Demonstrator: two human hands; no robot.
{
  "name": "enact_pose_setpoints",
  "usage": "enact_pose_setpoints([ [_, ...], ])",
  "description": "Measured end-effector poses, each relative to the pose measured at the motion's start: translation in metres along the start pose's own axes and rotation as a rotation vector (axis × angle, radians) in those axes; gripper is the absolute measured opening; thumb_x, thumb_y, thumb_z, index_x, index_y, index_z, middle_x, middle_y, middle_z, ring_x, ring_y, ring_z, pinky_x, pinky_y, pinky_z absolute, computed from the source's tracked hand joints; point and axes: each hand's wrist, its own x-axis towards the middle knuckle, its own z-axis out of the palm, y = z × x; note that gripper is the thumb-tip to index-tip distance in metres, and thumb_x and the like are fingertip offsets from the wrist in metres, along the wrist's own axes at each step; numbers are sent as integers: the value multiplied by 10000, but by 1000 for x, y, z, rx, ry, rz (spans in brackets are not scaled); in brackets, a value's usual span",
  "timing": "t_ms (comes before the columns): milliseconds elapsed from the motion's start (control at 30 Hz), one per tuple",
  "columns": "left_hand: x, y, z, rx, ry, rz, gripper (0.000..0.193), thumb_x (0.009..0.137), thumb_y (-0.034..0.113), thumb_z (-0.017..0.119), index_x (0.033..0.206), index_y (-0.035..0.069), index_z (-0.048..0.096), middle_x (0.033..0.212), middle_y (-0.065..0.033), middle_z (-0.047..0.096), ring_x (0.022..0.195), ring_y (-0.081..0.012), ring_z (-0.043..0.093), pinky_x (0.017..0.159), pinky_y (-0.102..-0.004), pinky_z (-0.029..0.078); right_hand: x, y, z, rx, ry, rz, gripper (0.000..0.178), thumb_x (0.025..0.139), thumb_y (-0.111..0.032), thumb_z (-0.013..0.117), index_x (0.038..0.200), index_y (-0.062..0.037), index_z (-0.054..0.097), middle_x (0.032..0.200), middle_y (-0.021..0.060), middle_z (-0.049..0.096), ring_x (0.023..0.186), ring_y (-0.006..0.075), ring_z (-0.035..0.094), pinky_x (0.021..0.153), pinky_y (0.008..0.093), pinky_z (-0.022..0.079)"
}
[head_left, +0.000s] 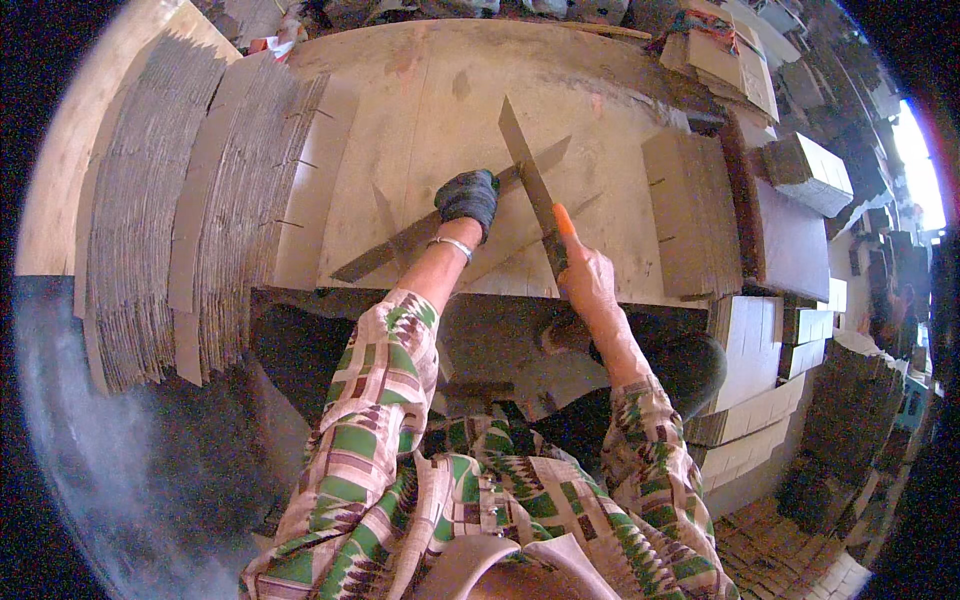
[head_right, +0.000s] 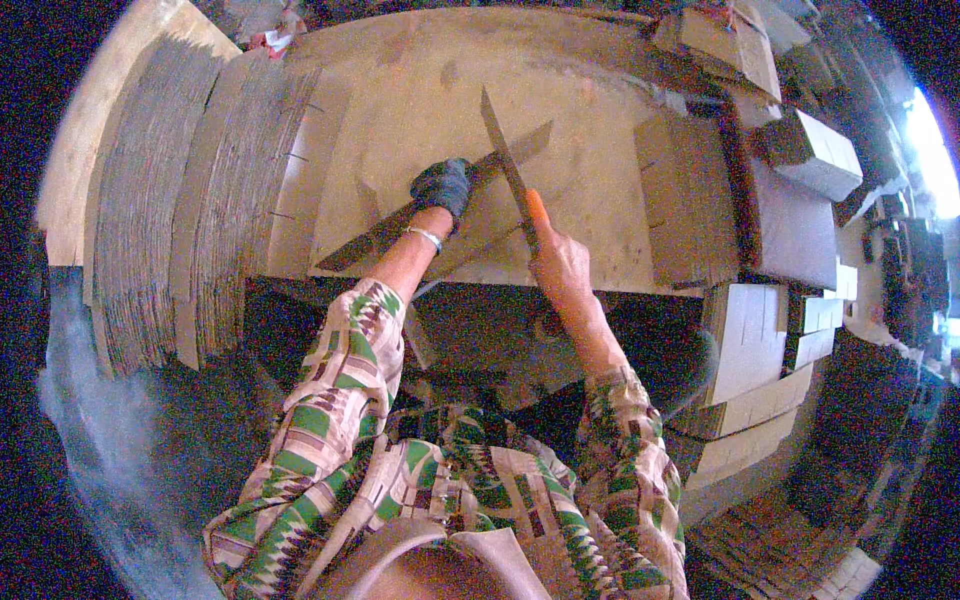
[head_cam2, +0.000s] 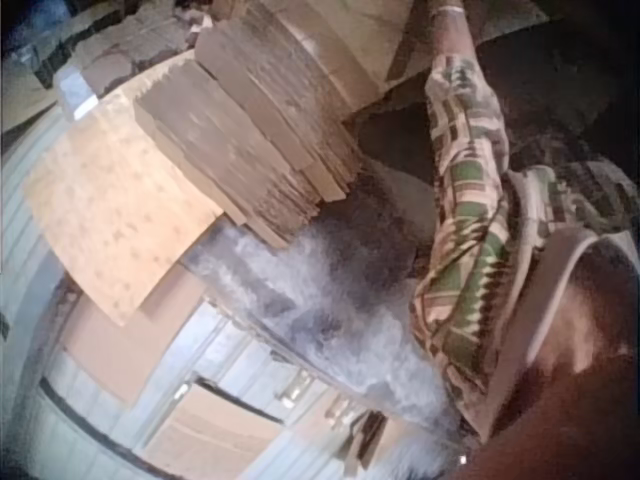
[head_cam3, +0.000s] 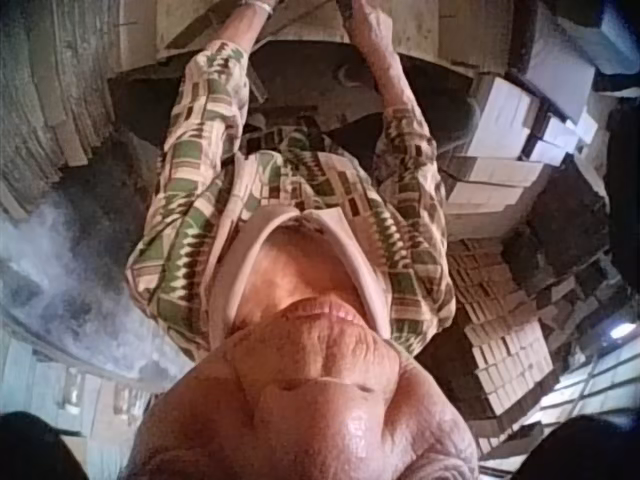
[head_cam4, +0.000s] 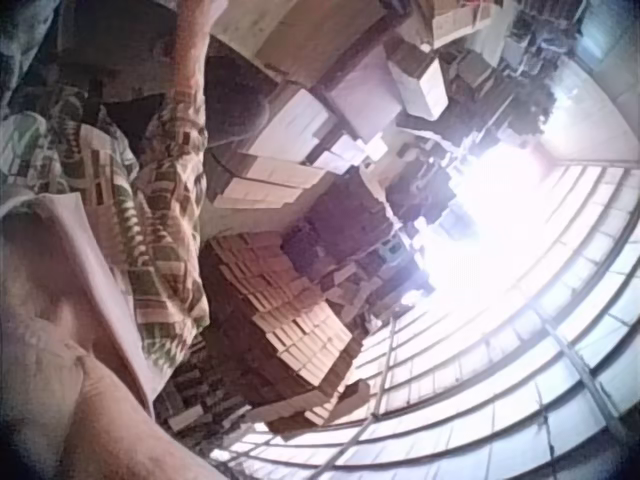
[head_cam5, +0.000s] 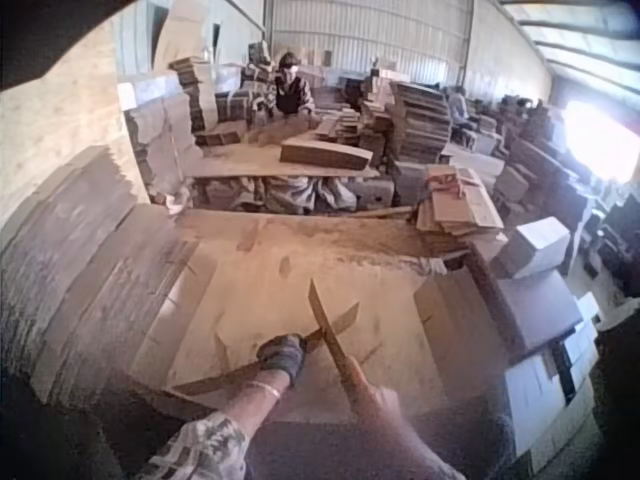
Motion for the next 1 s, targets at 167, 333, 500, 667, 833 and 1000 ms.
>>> enact_pose_setpoints([
  [167,3,-2,2,70,-45,26,285,928,274,508,1066,168,733,1088,-151,716,991,-358,706,832,-482,564,14,-7,6,-9,-17,22,994,740,15,643,1579,-292,207,816,213,697,765,412,684,664,509,527],
  [333,5,-2,-6,30,-98,-39,303,916,301,517,1070,148,728,1099,-152,710,1012,-375,693,843,-490,556,19,-7,4,-90,-57,24,1007,758,-25,674,1584,-301,167,835,187,717,739,388,700,629,507,539],
  [500,-2,-2,-2,23,-32,-8,266,931,291,533,1031,165,745,1064,-155,719,995,-360,704,818,-479,563,-1,-7,-7,-81,-30,33,1013,754,-25,682,1583,-304,171,828,187,715,753,394,702,641,500,540],
  [667,-8,2,-3,19,-24,-3,272,933,304,528,1021,170,748,1057,-159,720,983,-364,704,814,-482,562,2,-12,-7,-93,-87,34,960,780,-16,641,1581,-286,184,845,187,717,767,389,705,642,510,538],
  [833,-5,4,-9,-12,-114,41,333,946,372,516,1122,168,713,1108,-178,706,1017,-393,681,876,-491,540,4,9,31,-166,-39,-16,977,764,-8,640,1586,-286,191,837,201,705,793,398,696,689,490,540],
  [1000,-30,-9,-13,-48,135,169,554,893,474,630,1283,81,605,1176,-185,677,1092,-370,638,961,-488,482,0,25,-34,-137,83,216,915,778,-28,691,1567,-226,272,985,236,688,880,396,680,764,495,530],
])
